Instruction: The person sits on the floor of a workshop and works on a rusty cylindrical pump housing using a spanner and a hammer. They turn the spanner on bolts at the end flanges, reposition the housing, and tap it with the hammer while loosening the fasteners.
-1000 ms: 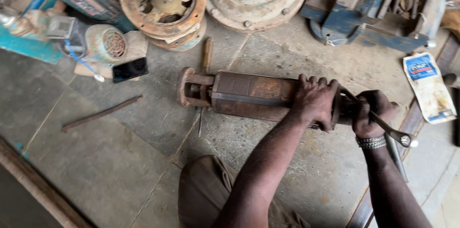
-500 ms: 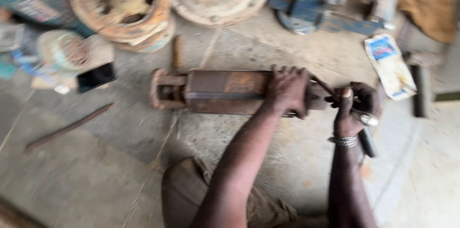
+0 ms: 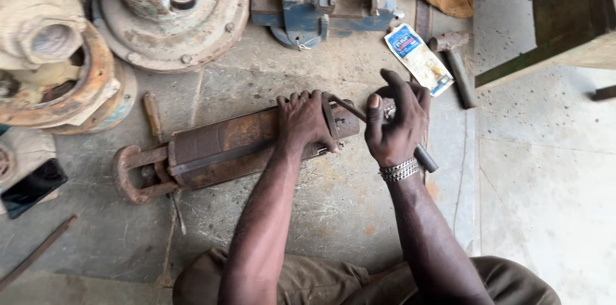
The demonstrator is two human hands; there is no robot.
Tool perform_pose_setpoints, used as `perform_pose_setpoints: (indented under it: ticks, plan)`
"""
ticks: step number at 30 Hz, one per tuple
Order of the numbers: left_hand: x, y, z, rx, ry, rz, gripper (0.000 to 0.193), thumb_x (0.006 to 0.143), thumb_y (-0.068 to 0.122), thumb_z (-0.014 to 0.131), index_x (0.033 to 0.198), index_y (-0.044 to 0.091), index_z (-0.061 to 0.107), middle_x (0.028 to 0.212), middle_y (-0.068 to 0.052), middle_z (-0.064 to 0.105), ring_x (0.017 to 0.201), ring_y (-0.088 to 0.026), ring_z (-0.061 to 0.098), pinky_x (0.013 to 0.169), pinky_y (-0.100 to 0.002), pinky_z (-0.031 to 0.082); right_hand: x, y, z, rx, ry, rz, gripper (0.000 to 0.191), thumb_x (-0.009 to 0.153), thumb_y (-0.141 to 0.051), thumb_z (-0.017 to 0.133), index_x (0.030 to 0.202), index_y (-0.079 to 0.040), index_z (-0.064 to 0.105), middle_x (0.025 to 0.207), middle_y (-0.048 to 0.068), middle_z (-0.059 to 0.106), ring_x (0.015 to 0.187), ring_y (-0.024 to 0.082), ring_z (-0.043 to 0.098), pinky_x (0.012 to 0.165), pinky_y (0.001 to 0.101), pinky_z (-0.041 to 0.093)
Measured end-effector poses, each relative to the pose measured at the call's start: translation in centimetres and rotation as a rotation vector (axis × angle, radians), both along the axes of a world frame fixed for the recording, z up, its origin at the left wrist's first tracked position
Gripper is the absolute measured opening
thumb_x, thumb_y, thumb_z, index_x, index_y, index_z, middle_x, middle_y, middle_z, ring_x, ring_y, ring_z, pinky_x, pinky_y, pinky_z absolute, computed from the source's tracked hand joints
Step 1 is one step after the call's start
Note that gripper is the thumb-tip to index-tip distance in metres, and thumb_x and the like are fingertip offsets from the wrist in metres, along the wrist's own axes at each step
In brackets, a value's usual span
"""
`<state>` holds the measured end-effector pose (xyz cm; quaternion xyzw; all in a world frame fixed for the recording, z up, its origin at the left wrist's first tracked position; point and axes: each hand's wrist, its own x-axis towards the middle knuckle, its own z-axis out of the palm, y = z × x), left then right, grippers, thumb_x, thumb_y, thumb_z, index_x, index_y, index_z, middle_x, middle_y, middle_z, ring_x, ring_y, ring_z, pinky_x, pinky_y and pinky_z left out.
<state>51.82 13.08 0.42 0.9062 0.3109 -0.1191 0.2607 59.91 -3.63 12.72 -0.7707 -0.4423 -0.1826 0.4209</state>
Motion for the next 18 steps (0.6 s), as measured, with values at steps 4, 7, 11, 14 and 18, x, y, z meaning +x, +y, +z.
perform_pose_setpoints:
  ticks: [4, 7, 11, 14, 18]
  plan:
    - [-0.5, -0.2, 0.4, 0.017, 0.004, 0.014, 0.154, 0.028, 0.065, 0.102, 0.151, 0.006, 0.031, 0.152, -0.029, 0.041, 0.143, -0.048, 0.037, 0.116, -0.077, 0.011, 0.0, 0.1, 0.5, -0.051, 0.038, 0.017, 0.032, 0.107, -0.026, 0.056, 0.127, -0.005, 0.068, 0.093, 0.009, 0.074, 0.102, 0.028, 0.061, 0.097, 0.0428, 0.045]
    - [-0.3, -0.2, 0.7, 0.013, 0.016, 0.008, 0.151, 0.029, 0.065, 0.101, 0.151, 0.007, 0.034, 0.153, -0.028, 0.043, 0.143, -0.047, 0.039, 0.118, -0.076, 0.011, 0.2, 0.5, 0.7, -0.096, 0.044, 0.0, 0.031, 0.107, -0.024, 0.055, 0.126, -0.006, 0.07, 0.093, 0.009, 0.074, 0.101, 0.028, 0.061, 0.095, 0.0422, 0.046]
    - [-0.1, 0.0, 0.8, 0.008, -0.03, 0.006, 0.151, 0.033, 0.068, 0.102, 0.15, 0.005, 0.032, 0.151, -0.032, 0.041, 0.141, -0.051, 0.036, 0.115, -0.078, 0.006, 1.0, 0.9, 0.5, -0.152, -0.017, -0.025, 0.03, 0.108, -0.027, 0.054, 0.123, -0.008, 0.072, 0.103, 0.01, 0.077, 0.102, 0.028, 0.06, 0.094, 0.0412, 0.045]
    - [-0.2, -0.1, 0.6, 0.014, -0.045, 0.0, 0.147, 0.03, 0.059, 0.102, 0.15, 0.007, 0.035, 0.149, -0.028, 0.048, 0.141, -0.047, 0.042, 0.117, -0.078, 0.01, 1.7, 1.3, 0.3, -0.169, -0.002, 0.01, 0.032, 0.111, -0.03, 0.05, 0.122, -0.01, 0.072, 0.097, 0.008, 0.076, 0.093, 0.02, 0.067, 0.099, 0.0425, 0.043]
    - [-0.2, -0.4, 0.6, 0.016, -0.074, 0.0, 0.149, 0.031, 0.062, 0.104, 0.148, 0.002, 0.033, 0.148, -0.032, 0.043, 0.139, -0.051, 0.038, 0.113, -0.08, 0.005, 2.7, 1.8, 0.2, -0.193, -0.098, -0.009, 0.034, 0.112, -0.032, 0.048, 0.122, -0.011, 0.073, 0.094, 0.006, 0.078, 0.09, 0.022, 0.066, 0.097, 0.041, 0.042]
